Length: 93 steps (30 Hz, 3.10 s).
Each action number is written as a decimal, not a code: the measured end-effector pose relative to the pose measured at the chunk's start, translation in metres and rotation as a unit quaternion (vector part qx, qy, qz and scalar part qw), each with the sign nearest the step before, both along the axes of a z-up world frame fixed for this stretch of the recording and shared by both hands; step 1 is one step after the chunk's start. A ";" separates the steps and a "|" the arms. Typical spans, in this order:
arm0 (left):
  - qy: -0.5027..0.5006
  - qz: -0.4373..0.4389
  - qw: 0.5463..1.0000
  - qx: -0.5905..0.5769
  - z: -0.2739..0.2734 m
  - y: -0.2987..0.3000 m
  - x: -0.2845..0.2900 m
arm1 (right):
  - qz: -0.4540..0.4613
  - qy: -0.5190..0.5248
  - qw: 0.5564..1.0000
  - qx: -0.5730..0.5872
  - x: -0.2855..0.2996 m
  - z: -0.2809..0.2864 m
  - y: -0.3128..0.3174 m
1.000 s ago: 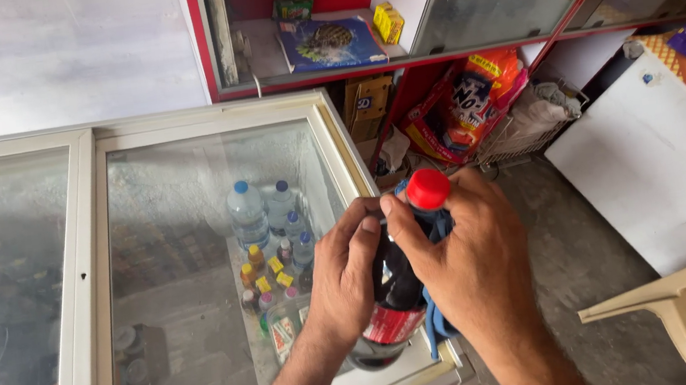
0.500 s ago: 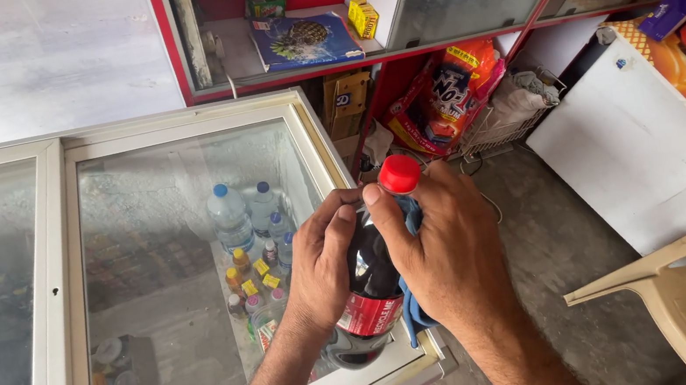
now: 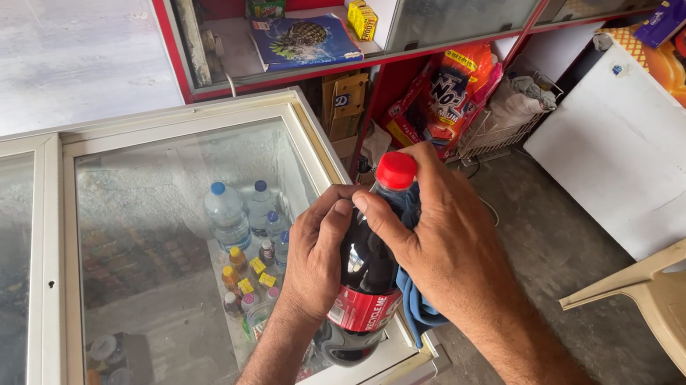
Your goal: Wiping beverage bottles with a cloth and placing them into a glass-top freezer.
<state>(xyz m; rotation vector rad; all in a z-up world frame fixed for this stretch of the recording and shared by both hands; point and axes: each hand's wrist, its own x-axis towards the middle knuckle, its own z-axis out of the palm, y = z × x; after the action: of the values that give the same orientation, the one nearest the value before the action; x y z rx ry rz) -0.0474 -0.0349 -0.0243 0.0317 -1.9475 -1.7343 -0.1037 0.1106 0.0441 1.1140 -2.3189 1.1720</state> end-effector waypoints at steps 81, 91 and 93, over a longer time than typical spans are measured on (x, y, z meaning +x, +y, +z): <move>-0.278 0.084 0.704 -0.648 -0.121 -0.192 -0.043 | -0.190 0.144 0.971 -0.012 0.036 0.022 -0.089; -0.424 0.101 0.599 -0.672 -0.146 -0.240 -0.009 | -0.139 0.094 0.986 -0.023 0.038 0.012 -0.115; -0.523 0.113 0.537 -0.652 -0.132 -0.242 0.002 | -0.133 0.090 0.987 -0.028 0.037 0.008 -0.119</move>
<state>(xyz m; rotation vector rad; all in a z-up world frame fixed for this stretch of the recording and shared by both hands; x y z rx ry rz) -0.0449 -0.2771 -0.1561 0.8765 -3.2922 0.5627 -0.0671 -0.0089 0.0517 0.8226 -2.2003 0.9881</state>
